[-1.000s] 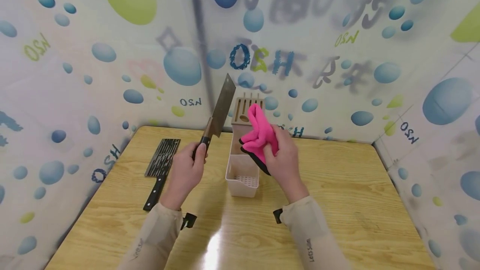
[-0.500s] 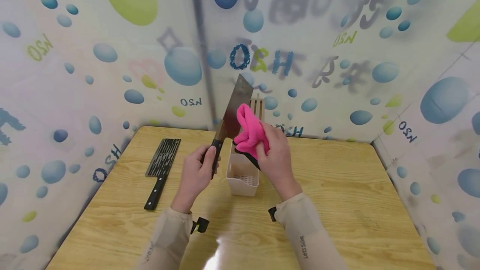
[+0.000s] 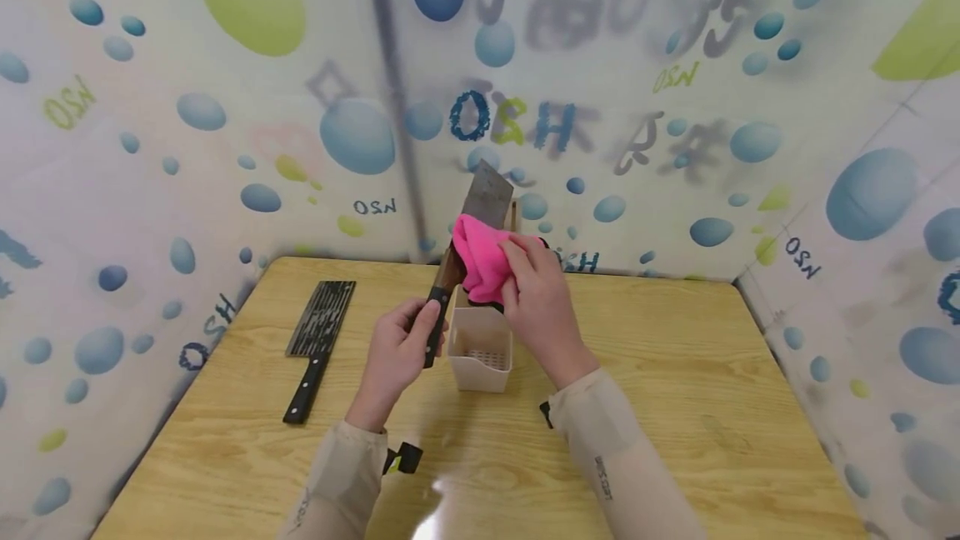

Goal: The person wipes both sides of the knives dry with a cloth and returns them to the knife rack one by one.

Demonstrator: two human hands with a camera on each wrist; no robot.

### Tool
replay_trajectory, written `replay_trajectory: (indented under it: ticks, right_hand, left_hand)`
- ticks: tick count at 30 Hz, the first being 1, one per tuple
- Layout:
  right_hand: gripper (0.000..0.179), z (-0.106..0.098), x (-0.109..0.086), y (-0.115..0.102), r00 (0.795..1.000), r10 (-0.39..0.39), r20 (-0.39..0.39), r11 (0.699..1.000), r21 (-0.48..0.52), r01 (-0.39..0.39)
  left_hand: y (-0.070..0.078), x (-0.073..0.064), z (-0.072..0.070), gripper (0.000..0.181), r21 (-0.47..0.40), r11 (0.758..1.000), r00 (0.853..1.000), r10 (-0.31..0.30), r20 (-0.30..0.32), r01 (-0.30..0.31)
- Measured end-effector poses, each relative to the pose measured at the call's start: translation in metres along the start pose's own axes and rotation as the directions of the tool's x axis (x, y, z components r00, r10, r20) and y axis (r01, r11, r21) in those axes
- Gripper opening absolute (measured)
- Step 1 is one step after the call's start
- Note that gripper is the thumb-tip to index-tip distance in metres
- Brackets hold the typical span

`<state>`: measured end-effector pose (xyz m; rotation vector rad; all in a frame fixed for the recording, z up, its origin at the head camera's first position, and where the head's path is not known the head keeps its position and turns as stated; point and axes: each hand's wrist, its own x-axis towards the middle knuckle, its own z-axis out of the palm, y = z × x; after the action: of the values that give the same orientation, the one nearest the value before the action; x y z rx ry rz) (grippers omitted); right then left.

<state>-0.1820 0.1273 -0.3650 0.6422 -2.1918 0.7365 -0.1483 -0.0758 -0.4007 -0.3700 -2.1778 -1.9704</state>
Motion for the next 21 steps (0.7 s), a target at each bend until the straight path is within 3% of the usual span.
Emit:
replay_trajectory:
  ticks: [5,11,21]
  right_hand:
    - [0.045,-0.0011,0.006,0.0013,0.996,-0.073,0.059,0.994,-0.075,0.077]
    - [0.054,-0.0001,0.0073,0.002,0.977,-0.135,0.164,0.983,-0.103,0.153]
    - [0.051,0.0012,0.0094,-0.006,0.958,-0.178,0.223,0.969,-0.127,0.21]
  left_hand:
    - [0.0006,0.0002,0.0002,0.027,0.021,1.0,1.0,0.013,0.013,-0.013]
    - [0.0017,-0.0009,0.0003,0.025,0.014,1.0,1.0,-0.016,0.026,0.015]
    - [-0.0001,-0.0009,-0.0002,0.027,0.015,1.0,1.0,0.002,0.029,-0.002]
